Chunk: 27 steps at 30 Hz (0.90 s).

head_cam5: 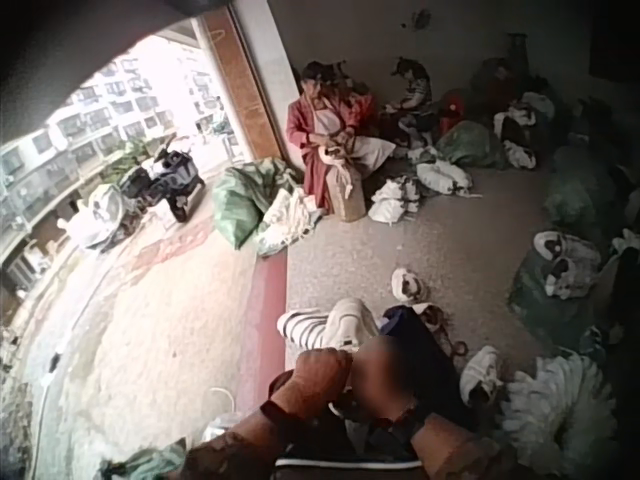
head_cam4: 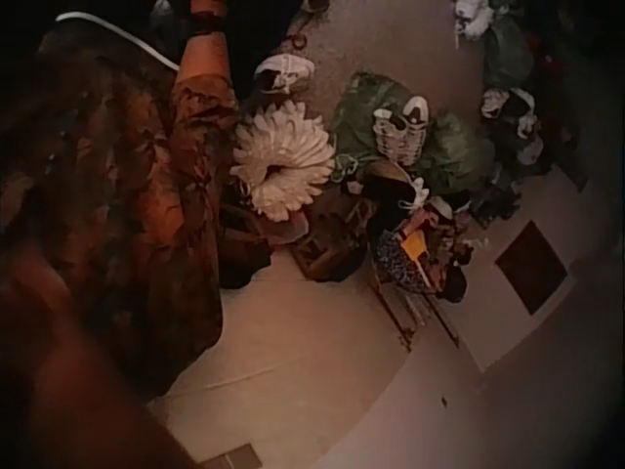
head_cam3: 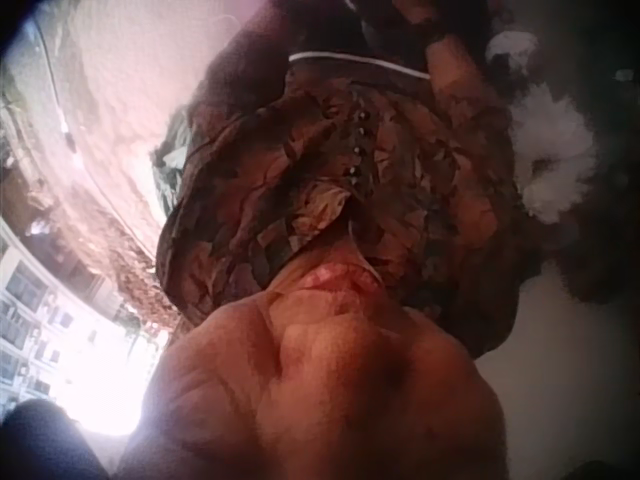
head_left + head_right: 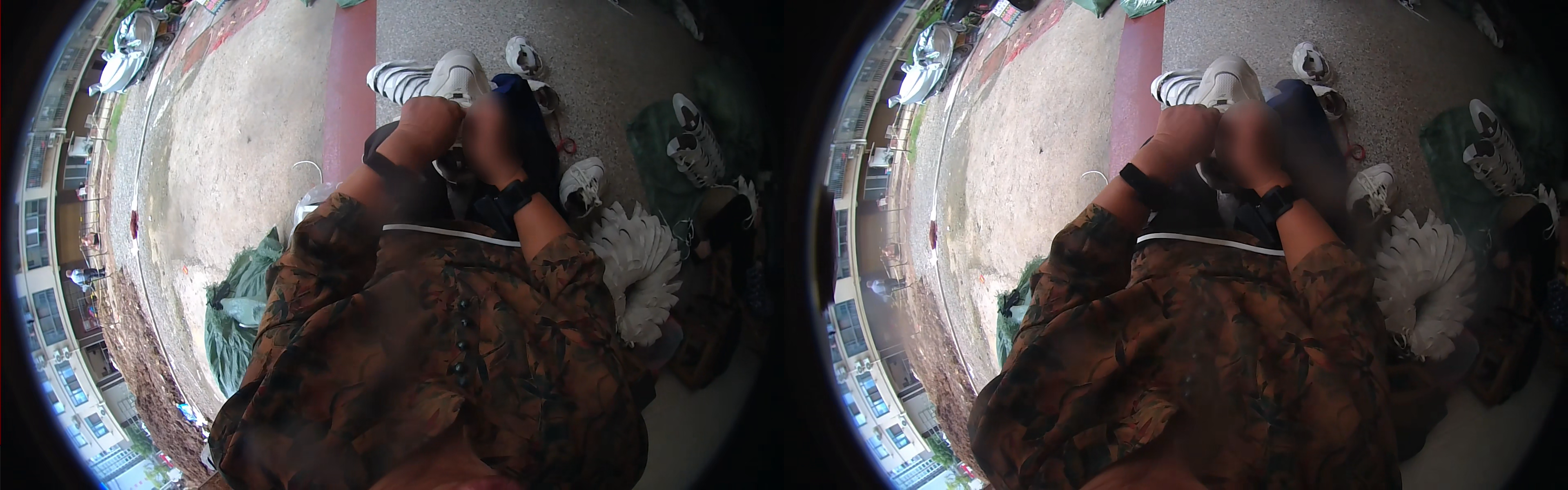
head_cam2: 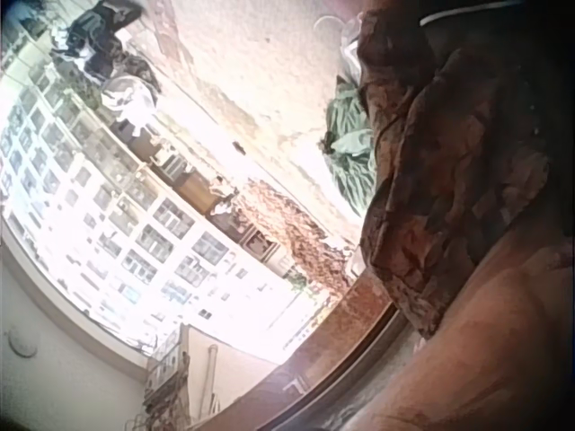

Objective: The person sits on the ground and threads white shoelaces through the eyelets of white sneakers. They pull the laces tight, adjust the tongue, and tie knots on multiple shoes, handling them one at a time.

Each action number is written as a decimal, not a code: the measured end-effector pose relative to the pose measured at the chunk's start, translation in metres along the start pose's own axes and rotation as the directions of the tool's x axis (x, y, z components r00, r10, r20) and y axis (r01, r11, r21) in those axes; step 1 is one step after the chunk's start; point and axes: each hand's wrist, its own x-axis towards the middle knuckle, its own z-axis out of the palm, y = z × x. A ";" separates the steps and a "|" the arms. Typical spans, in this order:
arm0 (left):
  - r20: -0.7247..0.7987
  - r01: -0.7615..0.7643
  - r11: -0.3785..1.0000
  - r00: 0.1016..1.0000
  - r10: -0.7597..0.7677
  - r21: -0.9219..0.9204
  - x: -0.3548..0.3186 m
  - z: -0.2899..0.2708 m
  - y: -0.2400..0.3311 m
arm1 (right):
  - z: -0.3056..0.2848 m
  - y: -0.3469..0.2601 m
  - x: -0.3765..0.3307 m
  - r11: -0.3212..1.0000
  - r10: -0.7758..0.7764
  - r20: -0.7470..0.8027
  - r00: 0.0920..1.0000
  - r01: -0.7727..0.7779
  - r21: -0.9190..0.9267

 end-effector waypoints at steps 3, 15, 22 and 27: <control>0.071 -0.023 1.000 0.997 0.023 0.000 0.009 -0.011 0.000 | -0.003 0.008 -0.001 0.998 0.003 -0.014 1.000 -0.003 0.061; -0.172 -0.264 0.961 0.954 0.247 -0.081 0.025 0.048 -0.057 | -0.016 0.010 0.001 0.900 0.207 0.077 0.975 -0.221 0.376; -0.243 -0.095 0.552 0.949 -0.203 -0.829 -0.013 0.044 -0.051 | -0.015 0.006 0.001 0.620 0.383 0.100 0.918 -0.336 0.709; -0.106 -0.112 -0.017 0.973 -0.204 -0.994 0.001 0.040 -0.025 | -0.020 0.002 0.009 0.483 0.331 0.259 0.907 -0.399 0.779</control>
